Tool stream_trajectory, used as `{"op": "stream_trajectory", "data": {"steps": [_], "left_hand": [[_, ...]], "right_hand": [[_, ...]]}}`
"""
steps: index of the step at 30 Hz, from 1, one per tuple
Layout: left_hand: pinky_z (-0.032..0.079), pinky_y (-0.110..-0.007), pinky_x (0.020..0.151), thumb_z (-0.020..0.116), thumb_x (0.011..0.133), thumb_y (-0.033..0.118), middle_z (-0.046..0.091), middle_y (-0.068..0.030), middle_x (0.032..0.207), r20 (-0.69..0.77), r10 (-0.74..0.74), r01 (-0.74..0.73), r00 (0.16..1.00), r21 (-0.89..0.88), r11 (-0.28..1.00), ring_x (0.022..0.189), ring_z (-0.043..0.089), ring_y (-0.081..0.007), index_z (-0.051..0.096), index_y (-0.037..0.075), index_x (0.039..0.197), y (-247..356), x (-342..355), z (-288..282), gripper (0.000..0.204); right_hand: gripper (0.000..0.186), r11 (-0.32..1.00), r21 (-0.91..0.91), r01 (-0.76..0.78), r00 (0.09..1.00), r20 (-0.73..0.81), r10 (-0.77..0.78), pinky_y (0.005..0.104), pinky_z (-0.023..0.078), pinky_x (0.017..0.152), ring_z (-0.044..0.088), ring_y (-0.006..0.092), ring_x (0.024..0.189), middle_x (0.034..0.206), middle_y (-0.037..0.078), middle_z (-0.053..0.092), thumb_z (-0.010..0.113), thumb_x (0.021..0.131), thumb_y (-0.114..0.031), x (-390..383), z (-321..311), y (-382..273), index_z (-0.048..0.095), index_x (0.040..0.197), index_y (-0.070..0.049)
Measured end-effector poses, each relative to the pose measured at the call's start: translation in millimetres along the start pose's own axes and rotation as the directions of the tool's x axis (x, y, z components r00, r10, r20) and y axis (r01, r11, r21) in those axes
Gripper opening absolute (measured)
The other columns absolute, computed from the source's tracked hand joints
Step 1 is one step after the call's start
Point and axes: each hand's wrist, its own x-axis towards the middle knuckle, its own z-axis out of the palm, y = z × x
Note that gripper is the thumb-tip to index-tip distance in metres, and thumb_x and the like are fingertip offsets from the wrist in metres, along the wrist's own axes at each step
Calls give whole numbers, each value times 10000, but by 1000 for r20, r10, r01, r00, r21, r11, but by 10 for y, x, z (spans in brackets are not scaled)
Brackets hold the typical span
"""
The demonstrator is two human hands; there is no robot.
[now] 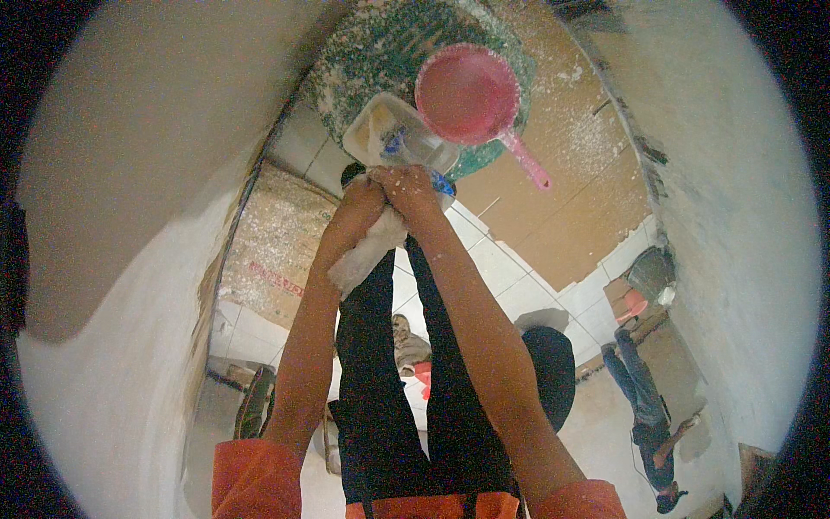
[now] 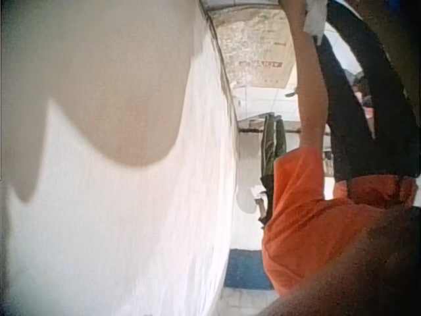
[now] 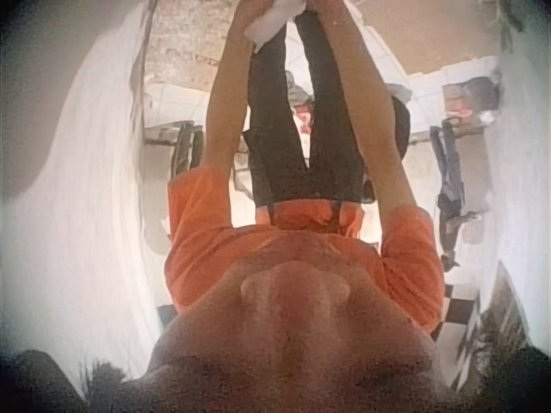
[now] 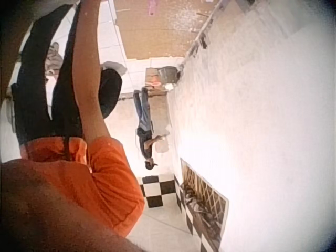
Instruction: The person paints a wall corner using a brush, dipping it into a small white container of paint and applying it to the surface.
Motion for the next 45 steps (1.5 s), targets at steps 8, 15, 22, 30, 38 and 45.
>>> {"op": "stream_trajectory", "data": {"steps": [8, 15, 22, 30, 38, 45], "left_hand": [[470, -303, 693, 475, 869, 194, 616, -125, 912, -31, -16, -8, 999, -652, 758, 796, 596, -185, 564, -33, 1030, 203, -186, -197, 292], [480, -267, 691, 516, 882, 196, 606, -70, 903, 17, 94, -55, 995, -699, 713, 775, 586, -145, 572, 15, 1009, 168, -422, -277, 228], [481, -252, 696, 529, 893, 187, 600, -34, 910, 256, -154, 291, 954, -914, 282, 779, 574, -109, 569, 37, 1015, 18, -245, -202, 197], [458, -237, 655, 477, 909, 197, 582, -22, 865, 102, -84, 116, 991, -976, 183, 732, 561, -107, 580, 60, 930, 155, -231, -240, 173], [468, -306, 705, 357, 922, 159, 600, -99, 895, -95, -19, -42, 995, -592, 805, 785, 587, -175, 572, -16, 956, -53, -105, -112, 279], [417, -449, 901, 317, 934, 169, 547, -283, 1112, -56, 67, -68, 996, -17, 998, 1051, 525, -409, 540, -69, 1065, -79, -58, -189, 351]], "right_hand": [[98, 820, 531, -212, 956, -62, 287, 303, 448, 527, 559, 173, 589, 711, 65, 610, 577, 806, -64, -79, 606, 609, 636, 854, -3], [151, 905, 383, -185, 978, 166, 130, 279, 377, 414, 427, 100, 476, 760, 94, 621, 514, 852, -47, -144, 777, 932, 608, 912, 55], [150, 916, 399, -24, 1000, 26, 15, 276, 420, 428, 552, 137, 562, 818, 141, 639, 497, 867, -34, -157, 1052, 938, 569, 923, 85], [152, 891, 443, -104, 994, 72, 80, 265, 412, 394, 526, 137, 498, 756, 121, 627, 530, 862, -61, -82, 785, 842, 562, 920, 75], [333, 985, -147, -87, 972, 204, 116, 401, 421, 874, 572, 260, 1033, 1063, 130, 611, 592, 745, -57, 122, -183, -41, 574, 1078, -50], [416, 991, 26, -129, 976, 178, 122, 409, 426, 874, 578, 311, 1006, 1081, 143, 619, 580, 699, 29, -30, -222, -168, 554, 1109, -38]]}}
